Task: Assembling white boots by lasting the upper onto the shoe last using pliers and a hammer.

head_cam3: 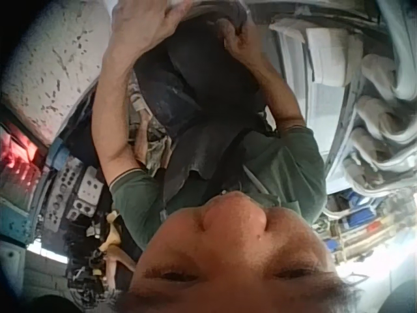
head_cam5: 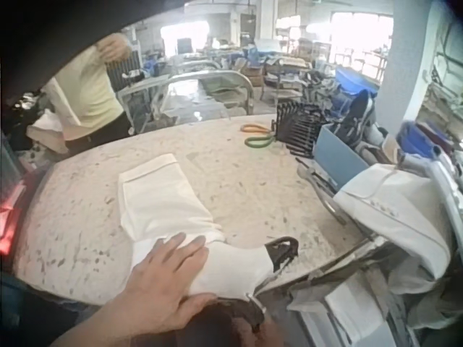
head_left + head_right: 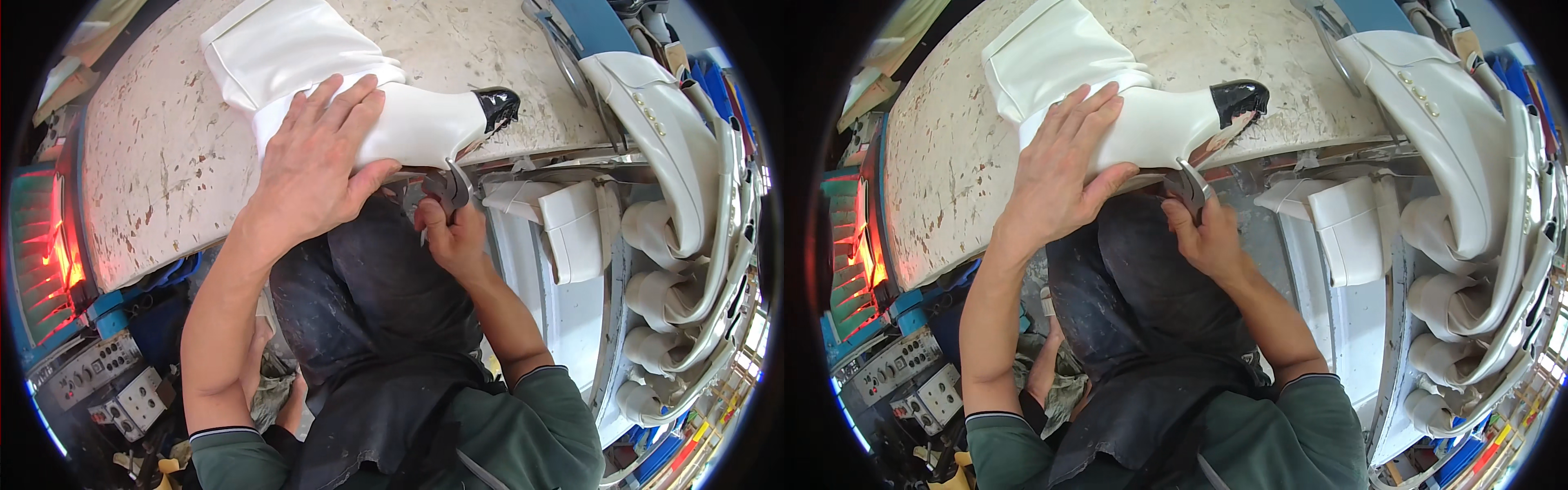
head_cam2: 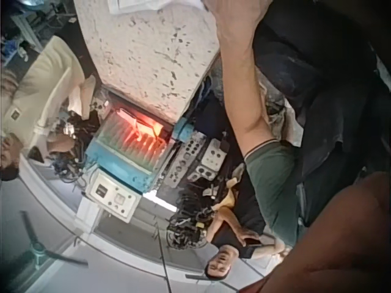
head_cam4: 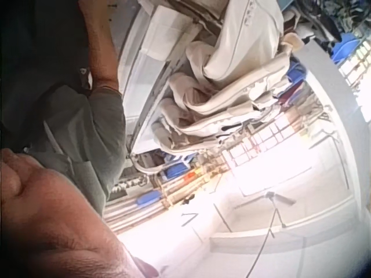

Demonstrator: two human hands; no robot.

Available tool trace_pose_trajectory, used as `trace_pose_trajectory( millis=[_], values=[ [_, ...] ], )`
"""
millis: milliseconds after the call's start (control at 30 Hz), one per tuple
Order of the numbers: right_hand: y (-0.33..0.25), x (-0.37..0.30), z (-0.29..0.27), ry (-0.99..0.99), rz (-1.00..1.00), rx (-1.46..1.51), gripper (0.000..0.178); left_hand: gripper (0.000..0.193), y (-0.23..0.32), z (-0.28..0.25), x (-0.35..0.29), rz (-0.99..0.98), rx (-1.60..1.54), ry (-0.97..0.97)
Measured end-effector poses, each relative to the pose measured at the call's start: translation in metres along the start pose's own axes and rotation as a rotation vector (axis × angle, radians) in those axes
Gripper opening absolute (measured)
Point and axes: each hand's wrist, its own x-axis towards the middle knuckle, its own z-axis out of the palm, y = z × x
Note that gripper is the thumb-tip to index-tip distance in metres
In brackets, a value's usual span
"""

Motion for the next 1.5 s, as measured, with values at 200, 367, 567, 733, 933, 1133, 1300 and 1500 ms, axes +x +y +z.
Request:
trace_pose_trajectory(
  millis=[200, 367, 567, 733, 933, 1133, 1300, 1500],
  values=[
    [0.002, 0.005, -0.002, -0.110, 0.107, 0.132, 0.024, 0.064, 0.004, -0.005, 0.009, -0.060, 0.002, -0.024],
    [-0.012, 0.004, -0.023, -0.176, 0.330, 0.758, 0.026, 0.065, 0.007, 0.002, 0.011, -0.043, 0.065, 0.005],
    [-0.003, 0.009, -0.024, 0.006, -0.006, -0.079, 0.028, 0.065, 0.009, -0.001, 0.012, -0.067, 0.057, -0.002],
    [-0.013, 0.007, -0.025, 0.136, -0.018, -0.676, 0.030, 0.064, 0.024, -0.008, 0.031, -0.199, 0.010, -0.114],
    [-0.068, -0.013, -0.067, 0.030, 0.312, 0.151, 0.028, 0.065, 0.019, 0.010, 0.023, 0.081, 0.126, 0.094],
    [-0.041, 0.018, -0.038, 0.033, -0.036, -0.200, 0.038, 0.063, 0.001, -0.006, 0.037, 0.100, -0.085, -0.103],
    [-0.033, 0.034, -0.030, 0.052, -0.085, -0.103, 0.048, 0.059, 0.003, -0.012, 0.042, 0.105, -0.118, -0.083],
    [-0.054, 0.022, -0.046, 0.166, -0.079, 0.153, 0.040, 0.059, 0.000, -0.014, 0.048, 0.091, -0.097, -0.081]
  ],
)
